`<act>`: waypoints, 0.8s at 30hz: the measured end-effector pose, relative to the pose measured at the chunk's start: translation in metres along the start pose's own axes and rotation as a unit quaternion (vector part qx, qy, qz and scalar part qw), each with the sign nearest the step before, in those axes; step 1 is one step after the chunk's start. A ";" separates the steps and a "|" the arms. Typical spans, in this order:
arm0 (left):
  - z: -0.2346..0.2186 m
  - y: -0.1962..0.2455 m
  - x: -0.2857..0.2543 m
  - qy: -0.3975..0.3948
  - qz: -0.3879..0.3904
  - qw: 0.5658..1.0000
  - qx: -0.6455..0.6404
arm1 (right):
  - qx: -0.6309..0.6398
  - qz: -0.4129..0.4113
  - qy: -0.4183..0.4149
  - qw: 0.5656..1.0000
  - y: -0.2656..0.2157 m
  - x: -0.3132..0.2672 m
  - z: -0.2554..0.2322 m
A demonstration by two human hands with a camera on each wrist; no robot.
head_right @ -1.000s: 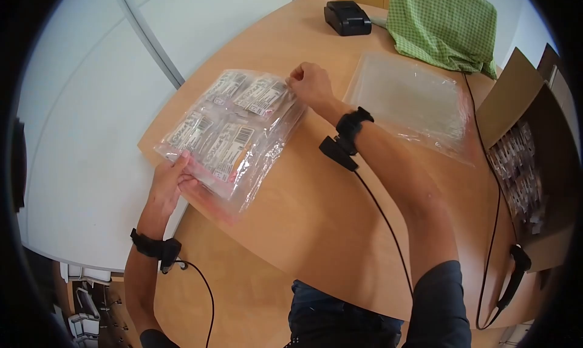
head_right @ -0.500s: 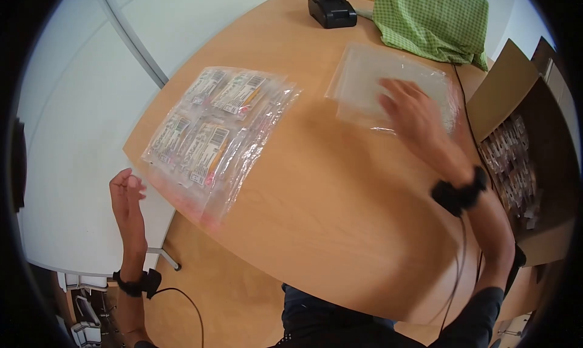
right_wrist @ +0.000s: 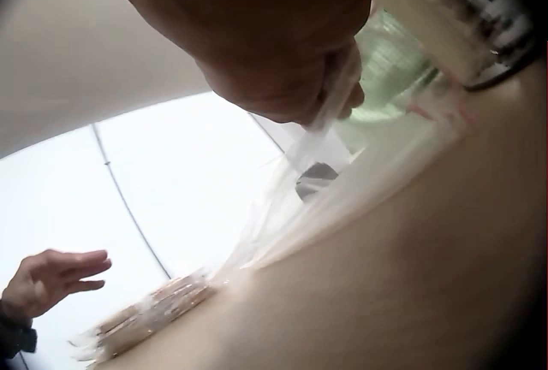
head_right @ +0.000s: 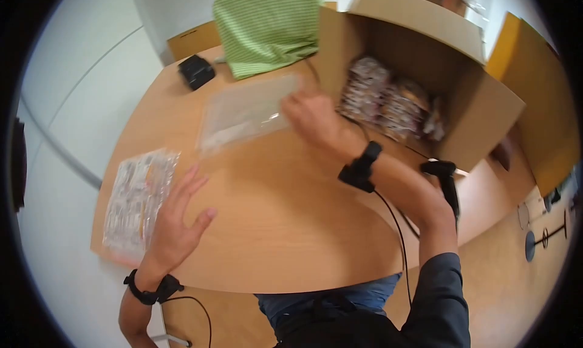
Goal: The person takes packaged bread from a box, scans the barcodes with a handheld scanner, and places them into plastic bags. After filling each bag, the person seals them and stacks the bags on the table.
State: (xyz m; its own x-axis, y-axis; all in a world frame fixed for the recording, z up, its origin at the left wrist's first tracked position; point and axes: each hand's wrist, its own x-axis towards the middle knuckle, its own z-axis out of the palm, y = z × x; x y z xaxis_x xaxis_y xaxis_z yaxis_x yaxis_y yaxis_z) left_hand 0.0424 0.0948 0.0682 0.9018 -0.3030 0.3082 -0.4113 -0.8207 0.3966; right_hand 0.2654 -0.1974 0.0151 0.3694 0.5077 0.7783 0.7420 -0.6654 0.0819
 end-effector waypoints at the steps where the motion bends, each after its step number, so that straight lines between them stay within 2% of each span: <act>1: 0.008 0.007 0.017 0.038 0.024 0.999 -0.029 | -0.034 -0.052 0.008 0.998 -0.014 -0.002 -0.013; 2: 0.017 0.013 0.033 0.079 0.046 0.994 -0.056 | -0.047 -0.046 0.005 0.998 -0.012 -0.009 -0.009; 4: 0.039 0.022 0.061 0.080 0.053 0.992 -0.078 | -0.085 -0.076 -0.128 0.985 -0.001 -0.024 0.009; 5: 0.046 0.024 0.068 0.083 0.045 0.991 -0.093 | -0.089 -0.068 -0.122 0.986 -0.004 -0.018 -0.001; 6: 0.051 0.025 0.073 0.079 0.051 0.992 -0.084 | -0.043 0.058 -0.086 0.994 -0.005 -0.006 -0.016; 7: 0.053 0.026 0.076 0.099 0.028 0.981 -0.162 | 0.003 0.175 -0.052 0.983 -0.003 0.004 -0.025; 8: 0.056 0.029 0.078 0.123 0.000 0.962 -0.244 | 0.002 0.169 -0.052 0.984 0.004 0.007 -0.027; 10: 0.057 0.030 0.077 0.144 -0.015 0.954 -0.262 | -0.055 0.047 -0.075 0.995 0.008 -0.004 -0.028; 11: 0.054 0.030 0.077 0.163 -0.025 0.946 -0.279 | -0.051 0.056 -0.075 0.994 0.007 -0.010 -0.029; 13: 0.048 0.027 0.081 0.217 -0.043 0.921 -0.319 | -0.078 0.024 0.004 0.997 0.005 -0.003 -0.045; 15: 0.047 0.024 0.090 0.243 -0.045 0.905 -0.347 | -0.129 -0.089 0.028 0.987 -0.053 -0.021 -0.078; 17: 0.054 0.023 0.097 0.120 -0.045 0.944 -0.304 | -0.125 -0.163 -0.049 0.977 -0.101 -0.051 -0.085; 18: 0.067 0.021 0.100 0.115 -0.038 0.943 -0.310 | -0.043 -0.174 -0.093 0.979 -0.121 -0.066 -0.095; 19: 0.088 0.013 0.101 -0.001 -0.046 0.962 -0.269 | 0.040 -0.185 -0.135 0.973 -0.131 -0.072 -0.105; 20: 0.106 0.006 0.099 -0.115 -0.052 0.967 -0.220 | 0.033 -0.182 -0.137 0.973 -0.127 -0.073 -0.114; 22: 0.132 0.002 0.082 -0.183 0.100 0.978 -0.021 | 0.084 -0.182 -0.014 0.980 -0.111 -0.074 -0.136; 23: 0.136 0.014 0.075 -0.182 0.106 0.977 -0.023 | 0.035 -0.136 0.023 0.990 -0.089 -0.061 -0.153; 24: 0.137 0.032 0.065 -0.209 0.153 0.965 0.043 | -0.031 -0.087 0.026 0.995 -0.061 -0.055 -0.156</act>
State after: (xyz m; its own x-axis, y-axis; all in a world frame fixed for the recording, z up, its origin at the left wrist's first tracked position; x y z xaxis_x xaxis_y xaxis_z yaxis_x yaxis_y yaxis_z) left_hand 0.1062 -0.0174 -0.0175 0.7216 -0.6920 0.0176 -0.6711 -0.6930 0.2634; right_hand 0.1123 -0.2698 0.0641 0.2066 0.5902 0.7804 0.7560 -0.6026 0.2556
